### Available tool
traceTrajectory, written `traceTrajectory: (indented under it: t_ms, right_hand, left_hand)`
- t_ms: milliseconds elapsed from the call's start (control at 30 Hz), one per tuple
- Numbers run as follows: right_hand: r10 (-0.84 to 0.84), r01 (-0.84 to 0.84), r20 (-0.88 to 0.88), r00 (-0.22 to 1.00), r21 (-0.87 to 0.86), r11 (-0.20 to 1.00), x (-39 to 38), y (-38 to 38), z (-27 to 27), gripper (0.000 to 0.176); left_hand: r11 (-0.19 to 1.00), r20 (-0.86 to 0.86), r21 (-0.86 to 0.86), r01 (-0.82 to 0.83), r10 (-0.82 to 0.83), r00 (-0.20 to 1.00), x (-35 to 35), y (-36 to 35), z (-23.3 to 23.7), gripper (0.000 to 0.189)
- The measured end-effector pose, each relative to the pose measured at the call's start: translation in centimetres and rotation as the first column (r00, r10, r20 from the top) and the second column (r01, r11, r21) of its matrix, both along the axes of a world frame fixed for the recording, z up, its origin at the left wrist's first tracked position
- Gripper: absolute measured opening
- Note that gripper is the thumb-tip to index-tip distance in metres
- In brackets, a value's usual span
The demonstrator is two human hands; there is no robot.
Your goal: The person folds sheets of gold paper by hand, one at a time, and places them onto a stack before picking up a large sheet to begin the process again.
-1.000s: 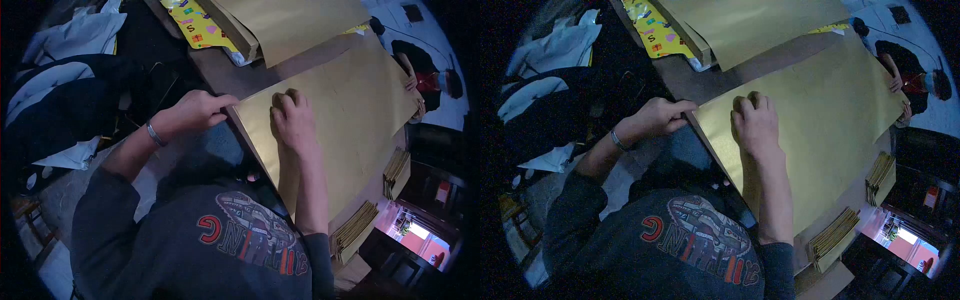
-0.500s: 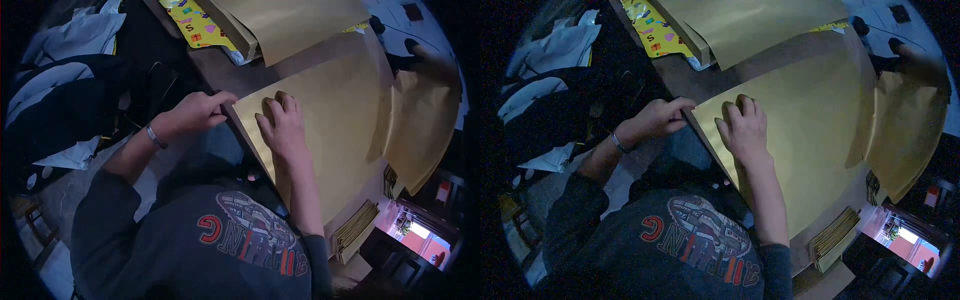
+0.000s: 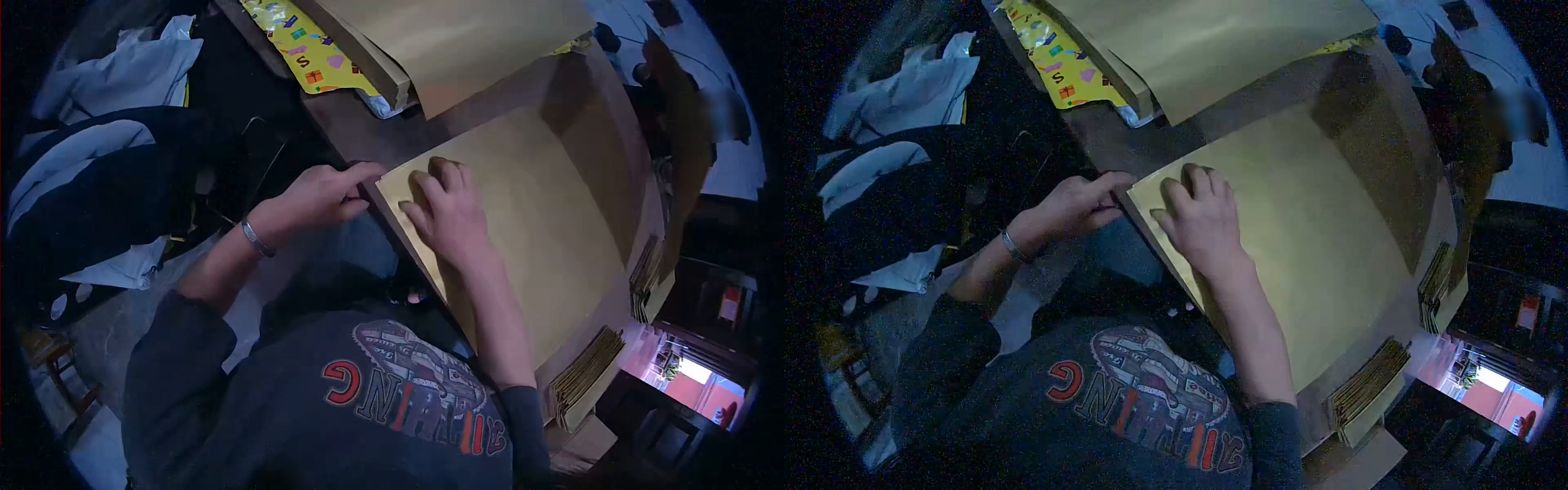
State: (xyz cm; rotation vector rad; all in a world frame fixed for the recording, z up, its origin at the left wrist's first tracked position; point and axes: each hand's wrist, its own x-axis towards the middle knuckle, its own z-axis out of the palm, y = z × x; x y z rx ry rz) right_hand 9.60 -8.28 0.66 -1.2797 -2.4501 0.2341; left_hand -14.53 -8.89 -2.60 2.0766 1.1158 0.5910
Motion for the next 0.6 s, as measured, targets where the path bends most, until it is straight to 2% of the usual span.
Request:
traceTrajectory:
  t_ms: [67,133,167,267,333,433,467,533,600]
  right_hand:
    - [-0.084,0.085,-0.012,0.996,0.039,0.996,0.3,1.4,-0.8,0.035]
    - [-0.139,0.140,0.038,0.990,-0.018,0.990,0.4,1.9,-0.3,0.036]
    - [-0.099,0.097,0.046,0.994,0.048,0.994,0.3,1.6,-0.4,0.037]
    - [0.015,-0.015,0.055,0.998,0.004,1.000,-0.7,0.0,0.7,0.036]
    - [-0.045,0.042,0.051,0.998,0.066,0.997,-0.4,1.1,-0.2,0.033]
    - [-0.178,0.171,0.080,0.981,0.085,0.982,0.2,2.0,-0.6,0.028]
    - [-0.130,0.121,0.059,0.990,0.134,0.984,0.1,1.8,-0.6,0.029]
    - [-0.019,0.018,0.018,1.000,0.061,0.998,-0.7,0.8,0.1,0.030]
    - [-0.052,0.050,0.021,0.998,0.083,0.995,-0.8,0.9,-0.9,0.031]
  left_hand:
    - [1.000,0.015,0.004,-0.011,0.011,1.000,0.0,0.1,0.1,0.053]
    - [1.000,0.019,-0.031,-0.004,0.005,1.000,0.0,0.0,0.6,0.053]
    - [1.000,0.020,-0.027,-0.003,0.004,1.000,-0.1,0.0,0.6,0.053]
    - [1.000,-0.002,-0.009,-0.005,0.005,1.000,-0.4,0.0,0.4,0.050]
    - [0.995,-0.059,-0.102,-0.009,0.003,0.998,-0.2,-0.1,1.2,0.051]
    - [0.997,-0.040,-0.079,0.020,-0.023,0.999,-0.3,-0.1,1.5,0.050]
    - [0.997,-0.039,-0.074,0.020,-0.022,0.999,-0.4,0.0,1.8,0.050]
    - [0.997,-0.090,-0.081,0.004,-0.011,0.996,-0.4,-0.3,2.2,0.049]
    - [0.996,-0.072,-0.092,-0.003,-0.004,0.997,-0.4,-0.4,1.5,0.048]
